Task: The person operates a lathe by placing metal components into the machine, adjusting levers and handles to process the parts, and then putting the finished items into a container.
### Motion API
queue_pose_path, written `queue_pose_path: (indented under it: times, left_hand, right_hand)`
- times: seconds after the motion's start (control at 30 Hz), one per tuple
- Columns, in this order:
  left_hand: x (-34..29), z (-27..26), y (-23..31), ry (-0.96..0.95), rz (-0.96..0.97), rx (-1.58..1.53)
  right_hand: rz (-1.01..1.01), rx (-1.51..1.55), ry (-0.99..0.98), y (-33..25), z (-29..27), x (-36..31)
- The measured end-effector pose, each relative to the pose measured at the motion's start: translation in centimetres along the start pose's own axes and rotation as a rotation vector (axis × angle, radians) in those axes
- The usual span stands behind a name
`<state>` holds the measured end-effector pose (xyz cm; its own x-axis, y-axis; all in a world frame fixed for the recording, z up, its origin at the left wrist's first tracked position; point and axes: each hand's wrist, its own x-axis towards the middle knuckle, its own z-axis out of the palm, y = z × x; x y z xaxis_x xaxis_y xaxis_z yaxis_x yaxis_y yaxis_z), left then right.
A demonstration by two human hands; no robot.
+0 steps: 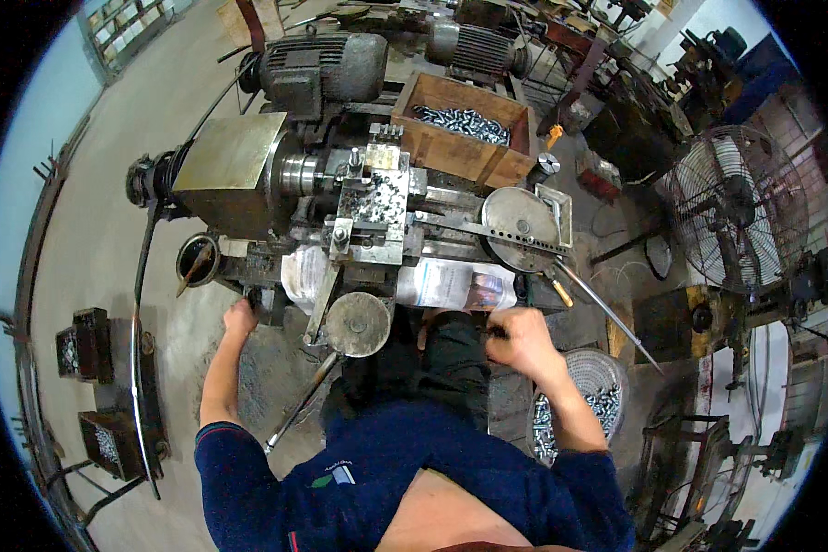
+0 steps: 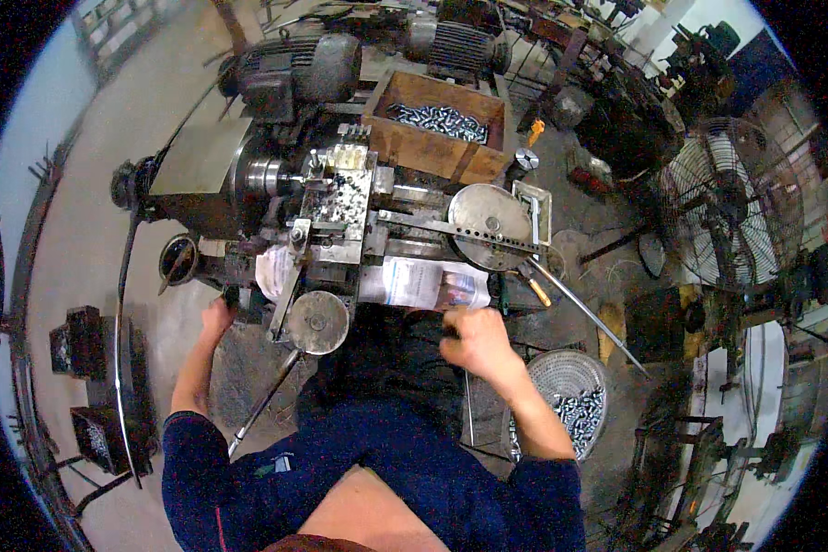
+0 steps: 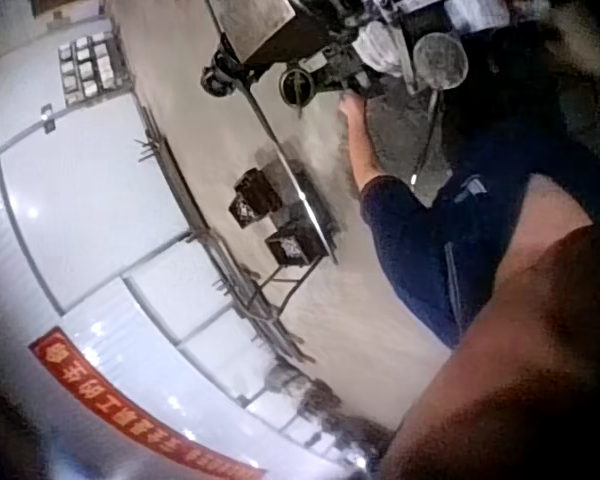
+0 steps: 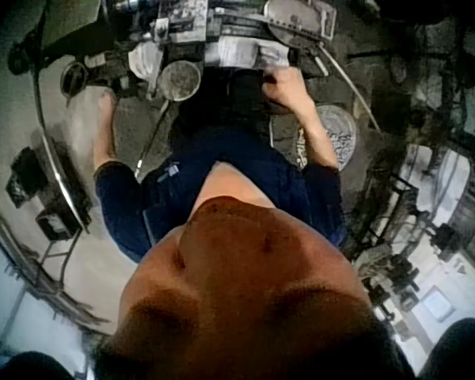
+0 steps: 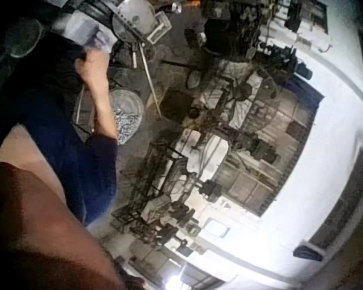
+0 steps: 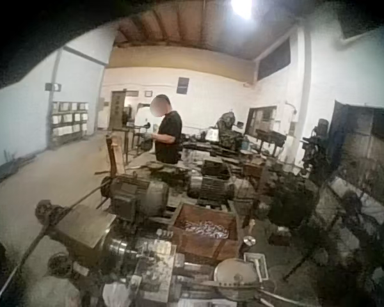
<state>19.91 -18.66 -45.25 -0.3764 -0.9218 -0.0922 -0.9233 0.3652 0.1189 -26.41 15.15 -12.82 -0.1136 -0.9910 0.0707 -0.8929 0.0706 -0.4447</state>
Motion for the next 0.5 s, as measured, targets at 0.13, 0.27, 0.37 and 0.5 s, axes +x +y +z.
queue_pose_path:
  times: [0.13, 0.27, 0.37, 0.5]
  left_hand:
    - [-0.8, -3.8, 1.8, -0.092, -0.114, -0.017]
    - [-2.8, -12.8, 0.8, -0.083, -0.140, -0.223]
    - [-6.2, -20.5, -0.9, 0.171, -0.190, -0.119]
    - [-11.5, -27.4, -5.2, 0.591, -0.238, -0.090]
  right_hand:
    - [-0.159, 0.007, 0.071, -1.1, -1.4, 5.7]
    - [-0.415, -0.041, 0.168, -3.9, -0.6, 14.3]
    - [-0.625, -0.104, 0.249, -6.8, 1.6, 21.6]
    - [-0.556, -0.490, 0.118, -9.6, 5.5, 28.7]
